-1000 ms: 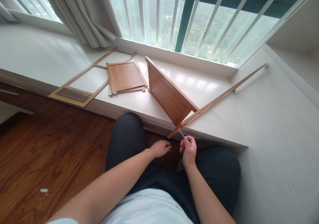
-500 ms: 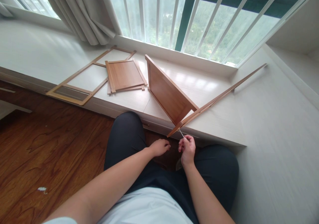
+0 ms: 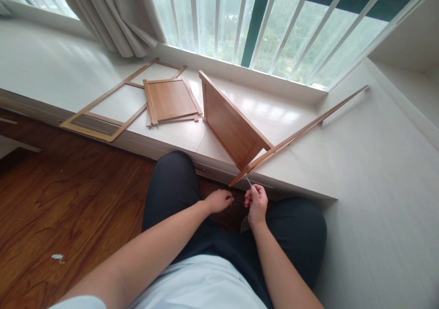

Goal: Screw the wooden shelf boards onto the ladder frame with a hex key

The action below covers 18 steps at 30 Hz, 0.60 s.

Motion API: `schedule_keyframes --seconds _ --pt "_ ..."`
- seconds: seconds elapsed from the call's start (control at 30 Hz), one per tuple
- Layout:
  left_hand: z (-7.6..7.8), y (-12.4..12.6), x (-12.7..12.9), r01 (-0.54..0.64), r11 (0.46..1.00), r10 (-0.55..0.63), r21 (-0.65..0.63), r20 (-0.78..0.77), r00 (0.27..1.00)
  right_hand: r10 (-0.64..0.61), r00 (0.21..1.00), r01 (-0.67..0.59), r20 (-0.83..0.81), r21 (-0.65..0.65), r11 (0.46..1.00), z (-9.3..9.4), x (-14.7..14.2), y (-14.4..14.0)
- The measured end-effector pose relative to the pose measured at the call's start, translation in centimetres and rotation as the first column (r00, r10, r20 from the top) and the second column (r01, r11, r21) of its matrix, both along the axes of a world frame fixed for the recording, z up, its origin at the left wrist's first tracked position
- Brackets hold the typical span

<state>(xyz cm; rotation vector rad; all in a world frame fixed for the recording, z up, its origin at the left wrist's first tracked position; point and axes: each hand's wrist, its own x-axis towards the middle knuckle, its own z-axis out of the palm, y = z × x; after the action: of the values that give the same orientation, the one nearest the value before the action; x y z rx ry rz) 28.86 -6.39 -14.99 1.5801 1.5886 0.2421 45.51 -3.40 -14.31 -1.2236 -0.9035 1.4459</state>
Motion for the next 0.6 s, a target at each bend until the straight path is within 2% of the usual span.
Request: schedule_keyframes --seconds 0.33,0.6 --pt "0.11 -0.01 0.05 0.01 1.0 -0.01 -0.011 -0.01 1.0 -0.006 0.999 0.006 0.035 0.0 1.0 0.53 -0.14 -0.01" --pt "0.02 -0.05 0.08 0.02 1.0 -0.02 -0.009 -0.022 1.0 -0.001 0.999 0.002 0.039 -0.012 1.0 0.25 -0.04 -0.02"
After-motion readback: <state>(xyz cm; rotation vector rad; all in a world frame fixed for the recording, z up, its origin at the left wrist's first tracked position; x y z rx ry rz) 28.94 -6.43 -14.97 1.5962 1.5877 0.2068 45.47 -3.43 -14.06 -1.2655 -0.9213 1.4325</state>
